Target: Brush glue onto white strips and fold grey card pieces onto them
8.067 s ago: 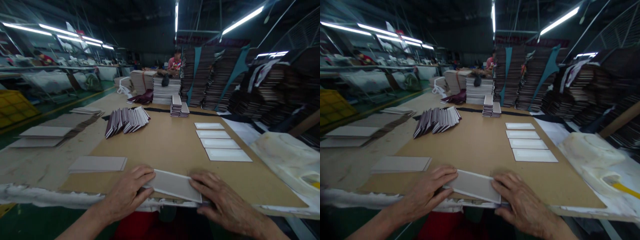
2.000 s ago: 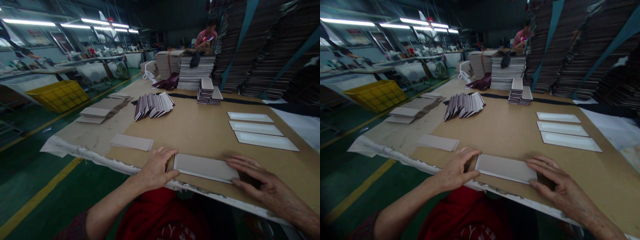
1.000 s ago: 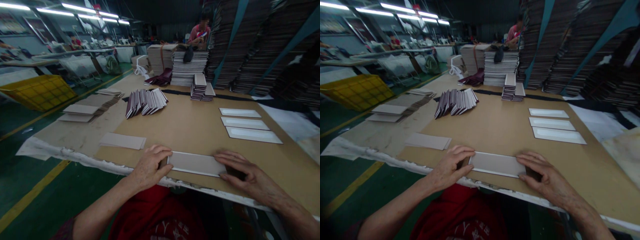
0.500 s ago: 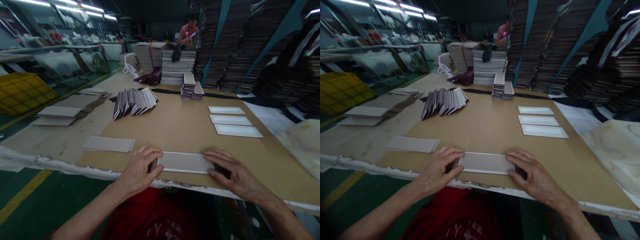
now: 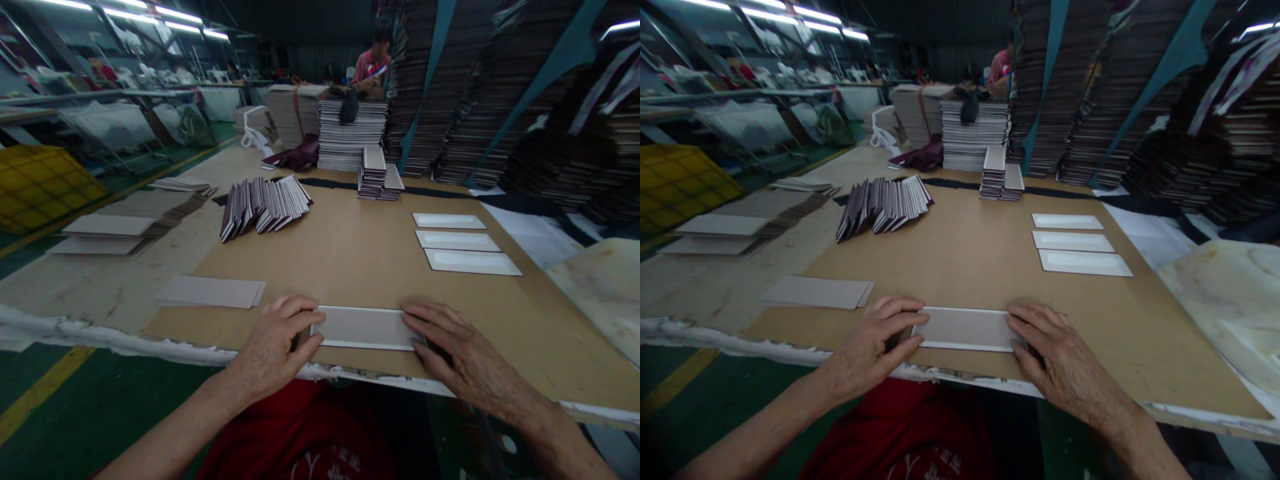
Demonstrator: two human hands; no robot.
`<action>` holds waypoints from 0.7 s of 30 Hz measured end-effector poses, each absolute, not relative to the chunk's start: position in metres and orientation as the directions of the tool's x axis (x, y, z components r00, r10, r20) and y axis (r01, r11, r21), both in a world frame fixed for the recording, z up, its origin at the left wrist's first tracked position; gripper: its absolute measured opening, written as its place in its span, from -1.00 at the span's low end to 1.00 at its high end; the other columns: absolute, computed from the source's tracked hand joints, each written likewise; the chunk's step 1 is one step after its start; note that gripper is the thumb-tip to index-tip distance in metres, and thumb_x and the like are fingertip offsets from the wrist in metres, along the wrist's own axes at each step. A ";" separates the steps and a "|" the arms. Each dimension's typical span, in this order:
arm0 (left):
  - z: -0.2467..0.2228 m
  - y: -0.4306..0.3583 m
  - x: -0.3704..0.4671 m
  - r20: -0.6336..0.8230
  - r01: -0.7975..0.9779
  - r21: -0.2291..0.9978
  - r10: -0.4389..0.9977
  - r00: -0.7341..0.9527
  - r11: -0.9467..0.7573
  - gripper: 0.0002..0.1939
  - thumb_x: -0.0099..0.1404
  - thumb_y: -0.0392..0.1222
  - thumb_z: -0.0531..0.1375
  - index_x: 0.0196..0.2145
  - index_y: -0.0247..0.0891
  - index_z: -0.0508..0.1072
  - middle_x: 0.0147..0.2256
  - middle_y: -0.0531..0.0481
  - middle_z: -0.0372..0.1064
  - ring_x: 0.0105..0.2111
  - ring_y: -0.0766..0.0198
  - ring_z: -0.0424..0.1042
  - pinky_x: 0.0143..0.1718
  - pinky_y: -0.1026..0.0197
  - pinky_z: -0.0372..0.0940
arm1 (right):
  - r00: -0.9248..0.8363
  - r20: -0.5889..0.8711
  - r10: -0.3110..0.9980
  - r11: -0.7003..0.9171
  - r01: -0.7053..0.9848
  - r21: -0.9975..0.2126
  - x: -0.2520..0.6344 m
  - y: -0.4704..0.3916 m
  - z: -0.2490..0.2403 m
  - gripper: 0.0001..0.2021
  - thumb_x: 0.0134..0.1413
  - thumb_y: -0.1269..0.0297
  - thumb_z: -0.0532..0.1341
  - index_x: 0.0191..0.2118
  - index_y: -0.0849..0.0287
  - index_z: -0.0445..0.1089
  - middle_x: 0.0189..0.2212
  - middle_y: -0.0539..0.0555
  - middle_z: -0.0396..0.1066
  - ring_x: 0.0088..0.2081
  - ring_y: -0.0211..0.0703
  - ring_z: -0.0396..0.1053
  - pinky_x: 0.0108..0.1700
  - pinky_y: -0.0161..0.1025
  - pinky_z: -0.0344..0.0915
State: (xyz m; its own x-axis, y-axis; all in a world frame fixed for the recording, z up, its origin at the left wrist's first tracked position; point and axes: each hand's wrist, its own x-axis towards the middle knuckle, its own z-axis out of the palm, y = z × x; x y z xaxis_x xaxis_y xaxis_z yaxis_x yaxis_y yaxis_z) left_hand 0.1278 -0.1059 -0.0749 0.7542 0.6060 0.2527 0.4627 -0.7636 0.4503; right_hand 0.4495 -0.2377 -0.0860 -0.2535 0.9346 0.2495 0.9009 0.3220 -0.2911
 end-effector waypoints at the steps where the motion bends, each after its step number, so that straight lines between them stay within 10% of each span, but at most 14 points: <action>1: -0.074 -0.106 0.128 0.261 0.464 0.423 0.595 0.760 -0.778 -0.75 0.39 -0.17 0.17 0.00 -0.14 0.48 0.07 -0.11 0.38 0.08 -0.03 0.30 0.09 -0.23 0.27 | -0.263 0.249 0.932 0.327 0.908 -0.264 0.448 -0.238 -0.085 -0.62 0.36 0.27 0.11 0.22 0.13 0.35 0.24 0.17 0.31 0.27 0.11 0.20 0.27 0.23 0.21; 12: -0.062 -0.109 0.136 0.169 0.389 0.179 0.418 0.893 -0.904 -0.71 0.48 -0.19 0.08 0.11 -0.20 0.40 0.06 -0.12 0.41 0.08 -0.01 0.31 0.13 -0.16 0.26 | -0.303 0.234 0.924 0.319 0.947 -0.036 0.420 -0.236 -0.076 -0.58 0.35 0.08 0.14 0.19 0.17 0.38 0.03 0.26 0.42 -0.01 0.19 0.38 0.01 0.19 0.42; 21: -0.075 -0.103 0.129 0.246 0.335 0.220 0.385 0.890 -0.916 -0.68 0.45 -0.12 0.16 0.12 -0.18 0.42 0.07 -0.14 0.41 0.10 -0.01 0.31 0.13 -0.16 0.29 | -0.276 0.145 0.950 0.284 0.958 -0.033 0.470 -0.250 -0.074 -0.50 0.41 0.06 0.06 0.35 0.11 0.19 0.35 0.12 0.17 0.36 0.12 0.06 0.32 0.28 0.10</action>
State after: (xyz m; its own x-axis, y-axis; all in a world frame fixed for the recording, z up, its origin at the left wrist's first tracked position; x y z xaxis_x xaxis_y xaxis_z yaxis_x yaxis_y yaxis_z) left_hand 0.1286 -0.1026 -0.0748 0.8897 0.3847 0.2460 0.3352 -0.9160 0.2205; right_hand 0.4696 -0.2496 -0.0745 -0.2764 0.9500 0.1452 0.9583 0.2839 -0.0334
